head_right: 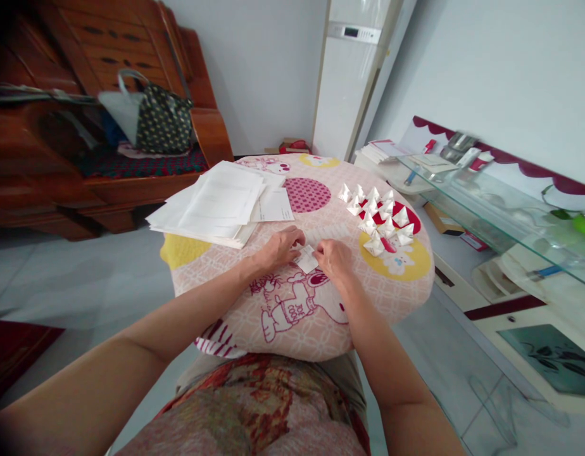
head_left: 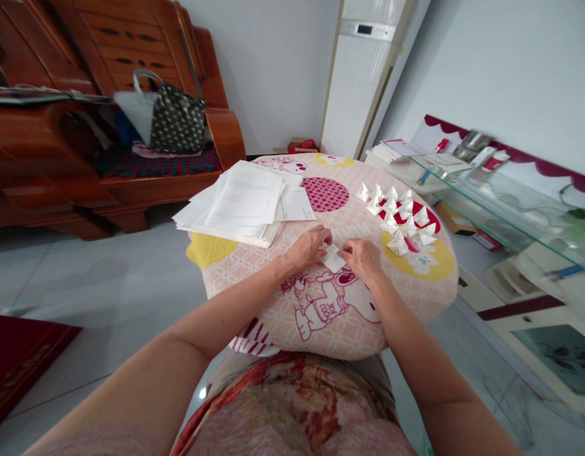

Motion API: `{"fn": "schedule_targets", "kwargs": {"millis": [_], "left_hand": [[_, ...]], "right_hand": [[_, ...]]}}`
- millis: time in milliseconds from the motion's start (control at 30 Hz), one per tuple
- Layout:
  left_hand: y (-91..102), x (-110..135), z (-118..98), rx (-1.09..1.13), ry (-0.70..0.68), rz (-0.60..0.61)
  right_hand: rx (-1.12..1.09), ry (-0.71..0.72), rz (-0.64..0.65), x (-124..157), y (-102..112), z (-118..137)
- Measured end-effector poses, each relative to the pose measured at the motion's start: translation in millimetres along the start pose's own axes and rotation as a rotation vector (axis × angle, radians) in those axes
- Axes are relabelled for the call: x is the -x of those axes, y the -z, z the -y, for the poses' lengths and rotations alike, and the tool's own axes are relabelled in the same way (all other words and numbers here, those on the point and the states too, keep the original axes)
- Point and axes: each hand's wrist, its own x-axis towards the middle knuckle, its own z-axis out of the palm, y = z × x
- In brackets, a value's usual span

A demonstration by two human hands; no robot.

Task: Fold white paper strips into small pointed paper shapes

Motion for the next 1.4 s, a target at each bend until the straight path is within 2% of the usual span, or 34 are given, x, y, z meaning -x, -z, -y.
{"fn": "schedule_targets", "kwargs": {"millis": [100,267,467,633,833,1133,1267,1400], "left_hand": [[0.5,0,0,0.051,-0.123,0.124],[7.3,1,-1,0.079,-0.176,0.204],[18.3,2,0,0.1,-0.184,0.288],[16.8,2,-1,0.052,-0.17,0.293],[13.6,2,1,0.058,-0.138,0.246],[12.1,-3,0,0.065,0.055,0.17],[14.2,-7,1,0.024,0.13,0.213],[18.3,-9,5,0.012,0.184,0.247]], "right_hand": [[0.012,0.136,0.005,5,4,0],[-0.139,0.346,0.143,11,9,-9],[-0.238,0.409,0.231,13,18,-14],[-0.239,0.424,0.236,13,20,-10],[-0.272,0.349,0.163,11,16,-13],[-0.291,0.204,0.133,5,12,-16],[-0.293,0.103,0.155,1,16,-12],[-0.333,-0.049,0.245,-1,25,-8]]}}
